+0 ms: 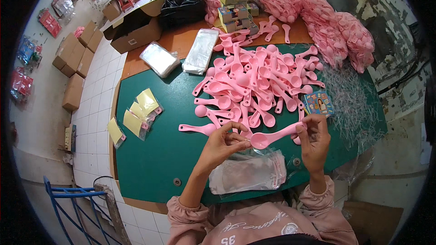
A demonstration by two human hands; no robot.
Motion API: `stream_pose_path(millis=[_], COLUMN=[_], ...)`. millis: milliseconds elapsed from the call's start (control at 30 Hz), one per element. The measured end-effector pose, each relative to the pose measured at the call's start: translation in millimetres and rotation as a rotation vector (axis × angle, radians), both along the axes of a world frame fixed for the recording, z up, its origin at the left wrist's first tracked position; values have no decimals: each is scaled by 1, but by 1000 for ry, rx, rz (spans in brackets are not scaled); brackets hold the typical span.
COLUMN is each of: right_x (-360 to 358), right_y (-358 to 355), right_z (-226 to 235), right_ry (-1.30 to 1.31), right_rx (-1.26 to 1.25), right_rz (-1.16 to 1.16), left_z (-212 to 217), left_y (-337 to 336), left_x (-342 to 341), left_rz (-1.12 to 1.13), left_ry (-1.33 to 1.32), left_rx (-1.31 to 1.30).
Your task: The person repeatedly picks pink plastic spoons from a pile on a green table, places each spoon into a clear plastic bag, and adds a small yellow card into the bag before setting the sealed bag aside. The person handles the spoons and cards one at a time throughout the clip.
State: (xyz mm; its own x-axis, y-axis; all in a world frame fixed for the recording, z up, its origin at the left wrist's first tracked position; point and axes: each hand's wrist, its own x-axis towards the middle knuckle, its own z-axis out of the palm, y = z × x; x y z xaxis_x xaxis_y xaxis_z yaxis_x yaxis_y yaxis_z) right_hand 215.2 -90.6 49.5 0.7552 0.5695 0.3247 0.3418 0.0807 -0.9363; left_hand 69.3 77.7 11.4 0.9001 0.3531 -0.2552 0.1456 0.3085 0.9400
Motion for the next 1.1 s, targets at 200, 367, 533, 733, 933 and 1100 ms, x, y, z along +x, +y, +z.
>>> stream_pose_path(millis=[200, 367, 533, 733, 933, 1100], right_x=[1, -3, 11, 30, 31, 113], right_y=[2, 12, 33, 62, 57, -15], right_z=[3, 1, 10, 17, -2, -8], right_ry=[-69, -107, 56, -53, -345, -414], right_rx=[-66, -129, -138, -84, -66, -758], right_rz=[-40, 24, 172, 301, 594, -231], left_z=[10, 0, -2, 36, 33, 34], left_y=[0, -5, 2, 22, 24, 32], left_x=[1, 5, 12, 27, 29, 21], left_rz=[6, -86, -140, -78, 39, 101], left_ry=[8, -71, -14, -41, -136, -208], left_rx=[-9, 39, 166, 172, 98, 135])
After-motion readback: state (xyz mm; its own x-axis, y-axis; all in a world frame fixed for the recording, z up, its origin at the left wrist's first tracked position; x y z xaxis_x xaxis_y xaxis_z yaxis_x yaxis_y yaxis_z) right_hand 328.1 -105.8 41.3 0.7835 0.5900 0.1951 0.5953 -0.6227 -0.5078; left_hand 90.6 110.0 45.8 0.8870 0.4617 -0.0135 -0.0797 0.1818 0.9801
